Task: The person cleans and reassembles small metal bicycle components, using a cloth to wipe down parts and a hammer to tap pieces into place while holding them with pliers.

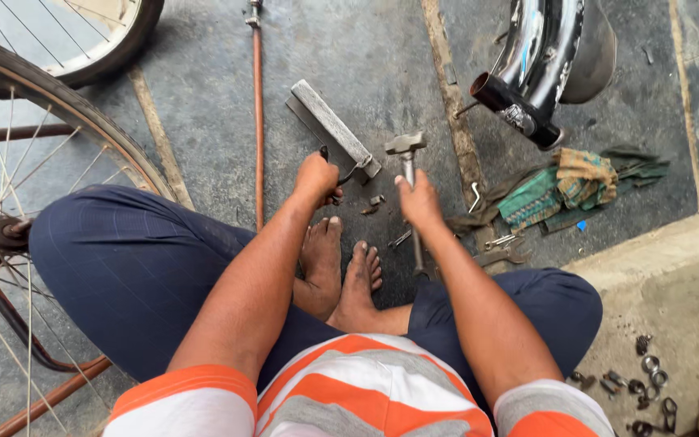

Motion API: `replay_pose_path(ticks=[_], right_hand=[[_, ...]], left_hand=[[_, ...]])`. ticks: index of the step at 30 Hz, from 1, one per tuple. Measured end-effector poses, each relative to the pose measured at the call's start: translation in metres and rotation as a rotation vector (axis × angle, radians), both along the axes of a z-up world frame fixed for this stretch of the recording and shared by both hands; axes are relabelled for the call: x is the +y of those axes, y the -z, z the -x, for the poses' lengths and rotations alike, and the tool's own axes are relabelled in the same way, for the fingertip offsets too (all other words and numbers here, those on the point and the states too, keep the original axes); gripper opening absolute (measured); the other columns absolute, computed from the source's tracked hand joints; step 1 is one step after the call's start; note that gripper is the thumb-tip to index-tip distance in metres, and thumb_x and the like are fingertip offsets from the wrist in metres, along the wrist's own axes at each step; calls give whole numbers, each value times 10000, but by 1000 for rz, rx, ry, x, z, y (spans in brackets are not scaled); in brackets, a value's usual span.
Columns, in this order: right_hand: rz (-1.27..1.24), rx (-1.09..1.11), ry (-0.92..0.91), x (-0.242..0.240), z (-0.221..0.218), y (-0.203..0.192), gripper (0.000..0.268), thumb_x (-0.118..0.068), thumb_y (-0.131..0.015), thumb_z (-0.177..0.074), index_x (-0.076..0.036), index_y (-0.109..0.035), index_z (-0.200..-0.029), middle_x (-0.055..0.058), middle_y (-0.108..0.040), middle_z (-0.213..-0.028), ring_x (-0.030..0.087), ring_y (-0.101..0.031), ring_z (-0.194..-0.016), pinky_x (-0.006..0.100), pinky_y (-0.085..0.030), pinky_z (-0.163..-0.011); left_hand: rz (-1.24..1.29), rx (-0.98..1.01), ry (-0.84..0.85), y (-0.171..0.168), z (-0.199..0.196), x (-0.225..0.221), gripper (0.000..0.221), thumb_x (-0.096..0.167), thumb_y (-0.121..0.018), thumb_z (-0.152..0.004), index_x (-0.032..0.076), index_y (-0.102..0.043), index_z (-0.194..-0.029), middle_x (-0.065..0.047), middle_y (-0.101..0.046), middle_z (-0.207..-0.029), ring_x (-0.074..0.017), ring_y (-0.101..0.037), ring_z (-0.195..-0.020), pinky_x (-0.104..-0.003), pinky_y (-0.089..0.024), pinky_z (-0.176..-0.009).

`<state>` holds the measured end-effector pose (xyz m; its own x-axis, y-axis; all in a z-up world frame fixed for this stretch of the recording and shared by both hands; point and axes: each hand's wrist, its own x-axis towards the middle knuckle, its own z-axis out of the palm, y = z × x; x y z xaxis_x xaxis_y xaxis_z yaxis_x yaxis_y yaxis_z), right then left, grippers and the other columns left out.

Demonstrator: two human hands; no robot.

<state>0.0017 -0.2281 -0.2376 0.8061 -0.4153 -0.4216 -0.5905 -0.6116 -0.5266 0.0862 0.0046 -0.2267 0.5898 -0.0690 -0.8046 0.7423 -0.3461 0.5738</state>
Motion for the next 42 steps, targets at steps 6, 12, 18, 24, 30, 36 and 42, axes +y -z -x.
replay_pose_path(ticks=[6, 12, 18, 24, 30, 36, 42], right_hand=[[68, 257, -81, -61, 5, 2, 324, -315, -650, -1037, -28, -608, -1182, 116, -623, -851, 274, -626, -757, 478, -517, -673], [-9, -316, -321, -11, -9, -91, 296, -164, -710, -939, -59, -694, -1215, 105, -746, -1076, 206, -710, -988, 343, -556, -892], [-554, -299, -148, 19, -13, -159, 274, -48, -733, -922, -19, -682, -1190, 49, -725, -1062, 117, -691, -1007, 269, -576, -924], [-585, -363, -213, 23, 2, -191, 263, -56, -721, -956, 5, -665, -1207, 40, -703, -1085, 110, -673, -1025, 256, -561, -920], [-637, -377, -129, 25, 12, -185, 228, -62, -665, -997, -3, -614, -1211, 20, -688, -1011, 77, -656, -890, 243, -566, -793], [-583, -345, -108, 22, 14, -176, 212, -46, -645, -1004, -6, -632, -1211, 14, -668, -940, 59, -626, -825, 245, -560, -732], [-606, -323, -11, 5, 12, -184, 229, -63, -629, -1006, -13, -645, -1229, 11, -704, -979, 61, -649, -877, 234, -553, -770]], left_hand=[[283, 241, -28, -4, -5, -3, 163, 68, -541, -938, -43, -659, -950, -158, -729, -713, -222, -677, -518, -350, -453, -368], [486, 287, 70, -33, -2, -6, 124, 140, -611, -955, 39, -656, -1011, -116, -725, -743, -180, -680, -540, -319, -476, -403], [645, 256, 132, -48, -3, -7, 155, 169, -654, -945, 57, -637, -1051, -92, -703, -742, -172, -666, -531, -316, -461, -395], [729, 338, 243, -83, 6, -13, 338, 307, -648, -970, 10, -642, -1130, -131, -716, -800, -187, -718, -603, -291, -472, -422], [554, 376, 196, -109, 29, -38, 593, 519, -570, -955, 45, -529, -1309, -217, -668, -909, -303, -726, -637, -384, -576, -493], [308, -292, 344, -95, 59, -63, 531, 379, -506, -919, 73, -554, -1350, -199, -729, -1044, -344, -760, -833, -497, -619, -762], [163, -463, 481, -127, 64, -60, 566, 527, -495, -982, 81, -692, -1269, -292, -695, -1123, -391, -728, -1006, -475, -547, -954]])
